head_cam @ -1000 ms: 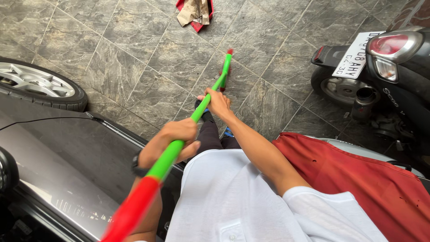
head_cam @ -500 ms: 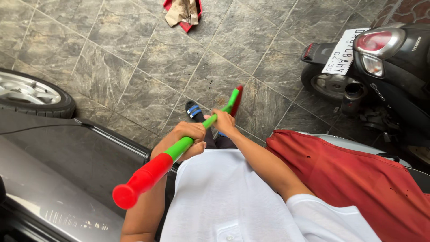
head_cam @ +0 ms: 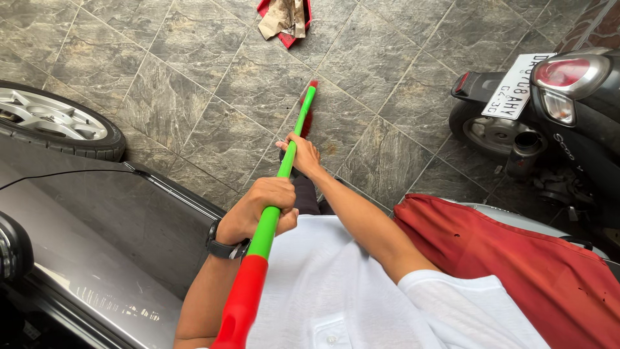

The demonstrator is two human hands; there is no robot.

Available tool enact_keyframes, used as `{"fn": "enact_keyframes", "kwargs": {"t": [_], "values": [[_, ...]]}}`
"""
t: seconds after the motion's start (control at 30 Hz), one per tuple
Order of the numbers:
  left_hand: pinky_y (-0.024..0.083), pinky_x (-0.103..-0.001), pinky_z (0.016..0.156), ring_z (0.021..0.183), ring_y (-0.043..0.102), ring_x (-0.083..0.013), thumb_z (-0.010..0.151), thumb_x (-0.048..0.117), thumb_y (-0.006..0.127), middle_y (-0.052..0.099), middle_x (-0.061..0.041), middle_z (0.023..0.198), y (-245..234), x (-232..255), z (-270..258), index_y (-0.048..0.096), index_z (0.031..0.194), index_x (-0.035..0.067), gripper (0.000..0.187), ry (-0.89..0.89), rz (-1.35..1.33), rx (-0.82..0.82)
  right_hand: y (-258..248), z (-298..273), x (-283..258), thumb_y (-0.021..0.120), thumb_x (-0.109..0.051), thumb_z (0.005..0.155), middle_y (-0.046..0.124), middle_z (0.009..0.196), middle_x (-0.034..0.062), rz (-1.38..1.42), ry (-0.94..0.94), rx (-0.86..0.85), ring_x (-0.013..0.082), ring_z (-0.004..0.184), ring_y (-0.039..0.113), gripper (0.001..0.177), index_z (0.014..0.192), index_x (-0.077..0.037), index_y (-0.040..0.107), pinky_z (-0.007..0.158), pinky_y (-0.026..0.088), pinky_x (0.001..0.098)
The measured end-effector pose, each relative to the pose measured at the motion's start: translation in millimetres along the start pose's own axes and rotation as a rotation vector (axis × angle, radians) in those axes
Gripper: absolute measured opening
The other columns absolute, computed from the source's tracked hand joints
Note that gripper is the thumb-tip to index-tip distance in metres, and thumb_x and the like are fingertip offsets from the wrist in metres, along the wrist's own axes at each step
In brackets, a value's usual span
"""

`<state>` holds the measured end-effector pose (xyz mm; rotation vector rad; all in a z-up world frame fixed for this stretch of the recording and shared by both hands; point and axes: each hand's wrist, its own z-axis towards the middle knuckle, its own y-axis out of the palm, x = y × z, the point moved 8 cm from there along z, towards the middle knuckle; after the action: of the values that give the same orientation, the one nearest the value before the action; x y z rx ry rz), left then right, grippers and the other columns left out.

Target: The person sweeps a tiled floor using a broom, pushing debris toward a dustpan and then moving around parked vehicles.

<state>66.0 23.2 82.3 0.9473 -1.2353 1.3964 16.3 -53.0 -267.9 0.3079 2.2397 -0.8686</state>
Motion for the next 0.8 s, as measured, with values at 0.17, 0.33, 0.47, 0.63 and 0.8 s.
{"fn": "enact_keyframes", "kwargs": {"t": [0.17,0.33,0.47,0.63,0.8], "values": [[0.036,-0.037,0.057,0.054,0.045,-0.0247,0.071,0.000,0.071,0.042,-0.006,0.056,-15,38,-16,0.039,0.059,0.006,0.034,0.098,-0.005,0.046,-23,-25,-23,0.067,-0.058,0.089,0.071,0.081,0.0140,-0.100,-0.203,-0.080,0.0391,0.082,0.071,0.045,0.097,-0.014,0.063,0.069,0.049,0.0534],[0.041,-0.036,0.060,0.056,0.049,-0.0223,0.079,-0.004,0.066,0.043,-0.006,0.058,-31,18,-25,0.038,0.060,0.006,0.035,0.181,-0.181,0.095,-41,-35,32,0.070,-0.050,0.094,0.073,0.090,0.0139,-0.427,-0.070,-0.191,0.0407,0.092,0.070,0.036,0.101,-0.015,0.065,0.076,0.051,0.0561],[0.045,-0.035,0.064,0.064,0.052,-0.0226,0.086,-0.004,0.066,0.047,-0.007,0.061,-12,-42,-24,0.040,0.064,0.003,0.035,0.021,-0.358,0.103,-36,-21,109,0.073,-0.030,0.083,0.075,0.096,0.0117,-0.517,-0.062,-0.156,0.0391,0.095,0.070,0.021,0.099,-0.017,0.070,0.079,0.053,0.0555],[0.042,-0.035,0.062,0.061,0.050,-0.0221,0.079,-0.004,0.067,0.048,-0.008,0.061,14,-71,-25,0.039,0.063,0.002,0.033,-0.022,-0.314,0.080,-7,-24,130,0.072,-0.031,0.083,0.075,0.096,0.0137,-0.497,-0.025,-0.170,0.0405,0.095,0.070,0.022,0.102,-0.020,0.072,0.079,0.054,0.0541],[0.040,-0.037,0.061,0.057,0.045,-0.0232,0.074,-0.004,0.066,0.044,-0.007,0.059,-13,-54,-27,0.038,0.062,0.003,0.031,0.022,-0.159,0.061,18,-10,59,0.066,-0.059,0.094,0.075,0.084,0.0133,-0.220,-0.016,-0.099,0.0395,0.089,0.072,0.043,0.097,-0.016,0.069,0.077,0.051,0.0522]]}}
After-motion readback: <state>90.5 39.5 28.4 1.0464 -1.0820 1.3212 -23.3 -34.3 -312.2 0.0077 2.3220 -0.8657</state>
